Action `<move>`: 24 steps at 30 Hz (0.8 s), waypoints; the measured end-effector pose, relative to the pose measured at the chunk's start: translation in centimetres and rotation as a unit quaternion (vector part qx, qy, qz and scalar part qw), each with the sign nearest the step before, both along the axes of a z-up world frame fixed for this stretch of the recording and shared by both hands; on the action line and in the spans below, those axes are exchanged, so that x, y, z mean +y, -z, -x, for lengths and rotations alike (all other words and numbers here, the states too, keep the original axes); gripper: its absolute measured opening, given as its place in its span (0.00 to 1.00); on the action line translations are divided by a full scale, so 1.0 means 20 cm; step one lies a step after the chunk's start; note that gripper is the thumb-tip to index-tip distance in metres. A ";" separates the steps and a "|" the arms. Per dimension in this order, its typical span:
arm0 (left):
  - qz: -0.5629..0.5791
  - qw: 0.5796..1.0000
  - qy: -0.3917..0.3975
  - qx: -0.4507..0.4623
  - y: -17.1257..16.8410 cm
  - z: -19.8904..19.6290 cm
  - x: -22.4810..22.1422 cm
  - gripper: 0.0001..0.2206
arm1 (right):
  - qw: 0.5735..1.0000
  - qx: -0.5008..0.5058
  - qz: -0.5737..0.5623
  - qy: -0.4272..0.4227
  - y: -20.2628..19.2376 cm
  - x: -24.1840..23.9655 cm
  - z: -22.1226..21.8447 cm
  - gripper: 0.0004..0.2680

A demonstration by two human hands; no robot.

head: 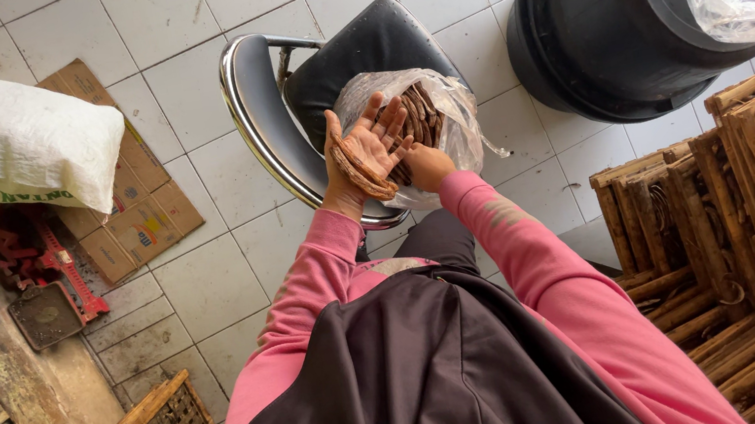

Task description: The person takes dried fruit pieces from a plastic bag and arranges them onto a bamboo tray.

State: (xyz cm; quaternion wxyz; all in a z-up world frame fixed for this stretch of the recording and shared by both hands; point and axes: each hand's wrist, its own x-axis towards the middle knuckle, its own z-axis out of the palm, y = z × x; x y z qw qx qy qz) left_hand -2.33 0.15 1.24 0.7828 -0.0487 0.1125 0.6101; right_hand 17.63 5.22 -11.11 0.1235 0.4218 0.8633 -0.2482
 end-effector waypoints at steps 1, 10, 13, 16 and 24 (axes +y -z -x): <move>-0.002 1.000 0.001 0.004 0.00 0.00 0.00 0.40 | 0.999 -0.008 -0.002 0.046 0.00 0.00 0.00 0.17; -0.005 1.000 0.003 0.003 0.00 0.01 -0.01 0.40 | 0.955 0.059 0.020 0.288 0.01 0.19 -0.05 0.17; 0.005 1.000 0.013 0.011 -0.01 -0.01 0.00 0.41 | 0.935 0.171 0.100 0.294 -0.22 0.20 -0.01 0.11; 0.019 0.999 0.030 0.023 -0.02 -0.04 0.03 0.42 | 0.858 0.392 0.110 0.313 -0.59 0.07 0.03 0.08; 0.008 0.999 0.033 -0.039 0.14 -0.17 0.06 0.44 | 0.904 0.382 0.058 0.184 -1.17 -0.26 0.24 0.15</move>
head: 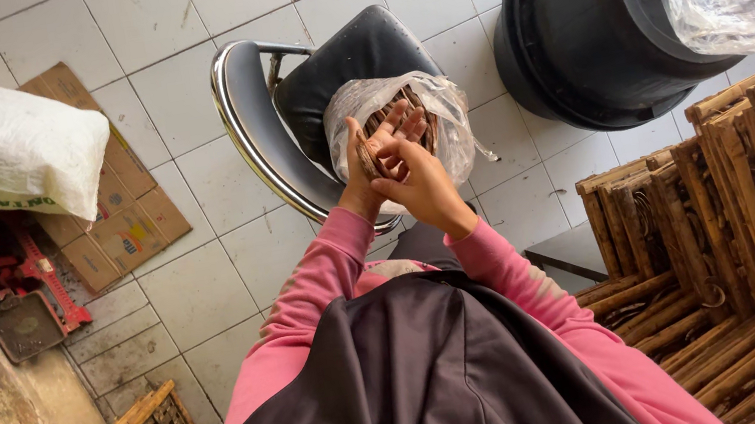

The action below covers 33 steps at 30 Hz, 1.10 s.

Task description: The person takes dried fruit pieces from a plastic bag and arranges them onto a bamboo tray.

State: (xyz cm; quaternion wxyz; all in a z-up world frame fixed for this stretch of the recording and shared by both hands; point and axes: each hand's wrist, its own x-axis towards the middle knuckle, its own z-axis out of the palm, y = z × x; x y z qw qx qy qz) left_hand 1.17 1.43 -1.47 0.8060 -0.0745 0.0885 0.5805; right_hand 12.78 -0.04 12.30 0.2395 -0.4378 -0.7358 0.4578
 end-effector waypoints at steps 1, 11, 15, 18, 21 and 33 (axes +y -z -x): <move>0.004 1.000 0.004 0.007 0.03 -0.01 0.01 0.44 | 0.999 0.003 0.037 0.006 0.00 0.02 0.01 0.17; -0.045 0.998 0.029 -0.026 -0.18 0.03 0.00 0.43 | 0.957 0.139 0.247 0.060 -0.03 0.25 -0.09 0.23; -0.101 0.993 0.051 -0.015 -0.36 0.11 0.00 0.39 | 0.943 0.212 0.249 0.059 -0.06 0.32 -0.14 0.21; -0.127 0.977 0.070 0.153 -0.38 0.18 -0.01 0.28 | 0.935 0.274 0.220 0.050 -0.04 0.35 -0.17 0.13; -0.141 0.945 0.084 0.283 -0.32 0.21 -0.02 0.22 | 0.877 0.359 0.309 0.078 -0.01 0.37 -0.20 0.10; -0.258 0.299 0.087 0.915 0.04 -0.05 0.18 0.06 | 0.980 -0.160 0.064 0.097 0.53 0.20 -0.43 0.08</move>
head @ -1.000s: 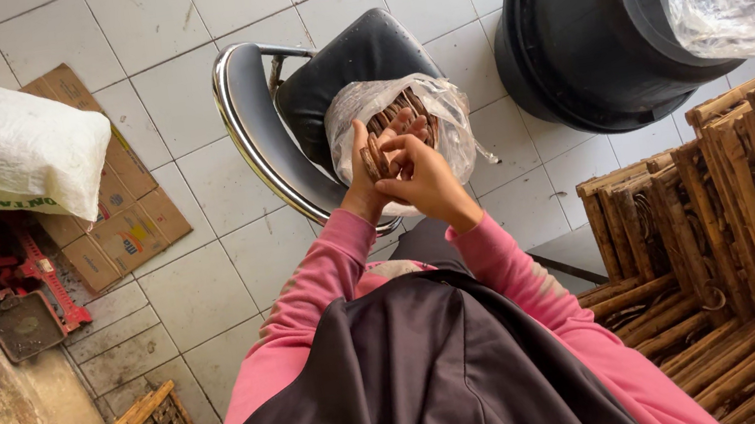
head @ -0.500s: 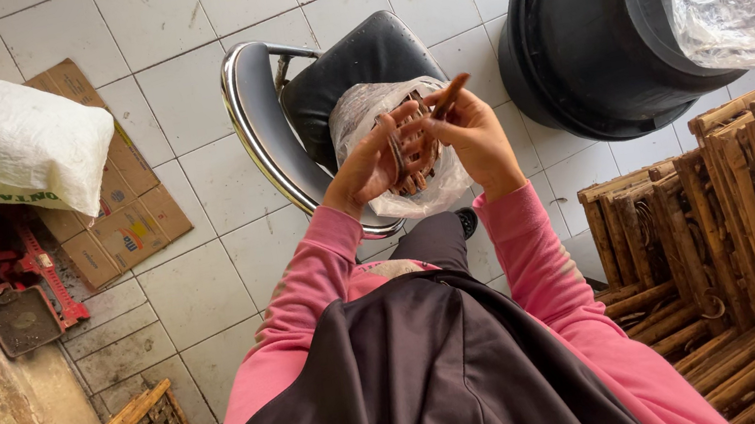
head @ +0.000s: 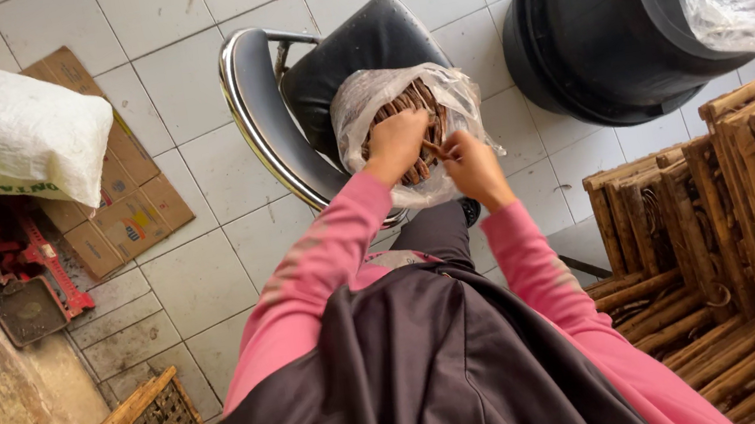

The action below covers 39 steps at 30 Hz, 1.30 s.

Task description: The person takes dried fruit pieces from a plastic bag and arranges them onto a bamboo tray.

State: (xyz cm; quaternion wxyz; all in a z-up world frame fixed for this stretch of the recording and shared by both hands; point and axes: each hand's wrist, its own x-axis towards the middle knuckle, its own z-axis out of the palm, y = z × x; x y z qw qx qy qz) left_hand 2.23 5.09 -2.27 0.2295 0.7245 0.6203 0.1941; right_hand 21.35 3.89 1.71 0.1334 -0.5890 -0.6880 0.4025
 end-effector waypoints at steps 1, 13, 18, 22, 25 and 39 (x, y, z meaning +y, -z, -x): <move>0.011 1.000 0.002 0.028 0.07 -0.06 0.05 0.06 | 0.999 -0.037 -0.031 -0.016 0.13 -0.02 0.03 0.07; 0.028 0.992 -0.084 0.091 0.75 -0.11 0.24 0.05 | 0.965 -0.255 -0.028 -0.045 0.85 0.09 0.10 0.07; 0.041 0.991 -0.094 0.083 0.73 -0.11 0.23 0.05 | 0.957 -0.265 -0.042 -0.108 0.85 0.05 0.11 0.08; 0.063 0.990 -0.128 -0.002 0.66 -0.09 0.21 0.11 | 0.947 -0.292 -0.049 -0.127 0.80 0.02 0.14 0.06; 0.079 0.972 -0.169 -0.140 0.63 -0.10 0.22 0.15 | 0.950 -0.267 -0.059 -0.152 0.71 0.06 0.13 0.11; 0.275 0.716 -0.357 -0.533 0.65 -0.15 0.21 0.15 | 0.966 0.173 0.102 0.161 0.55 0.17 0.07 0.13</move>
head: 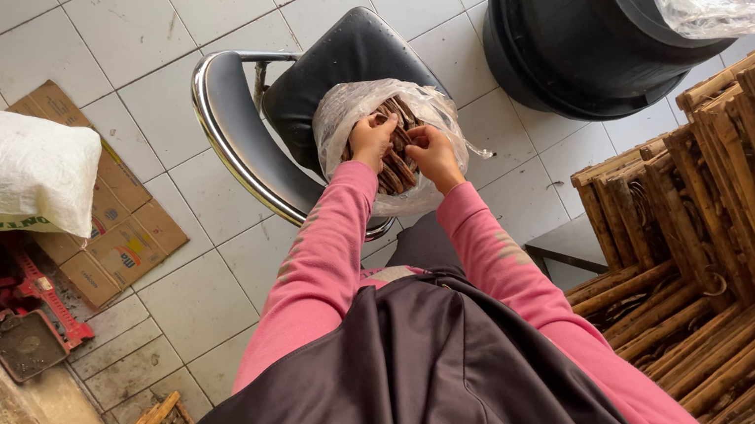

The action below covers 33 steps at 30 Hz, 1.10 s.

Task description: The person takes dried fruit pieces from a plastic bag and arranges them onto a bamboo tray.

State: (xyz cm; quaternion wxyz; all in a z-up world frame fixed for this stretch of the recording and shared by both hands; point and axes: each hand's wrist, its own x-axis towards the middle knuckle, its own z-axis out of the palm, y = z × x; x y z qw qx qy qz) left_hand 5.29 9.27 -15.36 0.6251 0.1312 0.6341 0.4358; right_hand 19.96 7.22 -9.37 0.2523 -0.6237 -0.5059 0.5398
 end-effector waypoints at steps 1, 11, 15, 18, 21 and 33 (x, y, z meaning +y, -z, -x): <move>-0.006 1.000 -0.011 -0.015 0.00 0.01 -0.01 0.17 | 0.999 -0.025 -0.018 -0.013 0.00 -0.01 0.01 0.12; -0.122 0.960 0.250 0.006 0.13 0.10 0.03 0.33 | 0.982 -0.032 -0.186 -0.032 0.06 0.01 0.02 0.13; -0.136 0.919 0.354 0.106 0.06 0.09 0.05 0.32 | 0.995 -0.013 -0.090 -0.034 0.06 0.03 -0.02 0.06; -0.135 0.884 0.402 0.198 -0.02 0.09 0.04 0.24 | 0.997 -0.020 -0.065 0.022 0.07 0.02 -0.04 0.05; -0.052 0.813 0.474 0.334 -0.07 0.13 0.04 0.18 | 0.993 -0.040 -0.053 0.093 0.07 0.05 -0.06 0.06; -0.192 0.746 0.357 0.528 -0.10 0.01 -0.01 0.09 | 0.859 -0.471 -0.093 -0.180 0.14 -0.10 0.03 0.04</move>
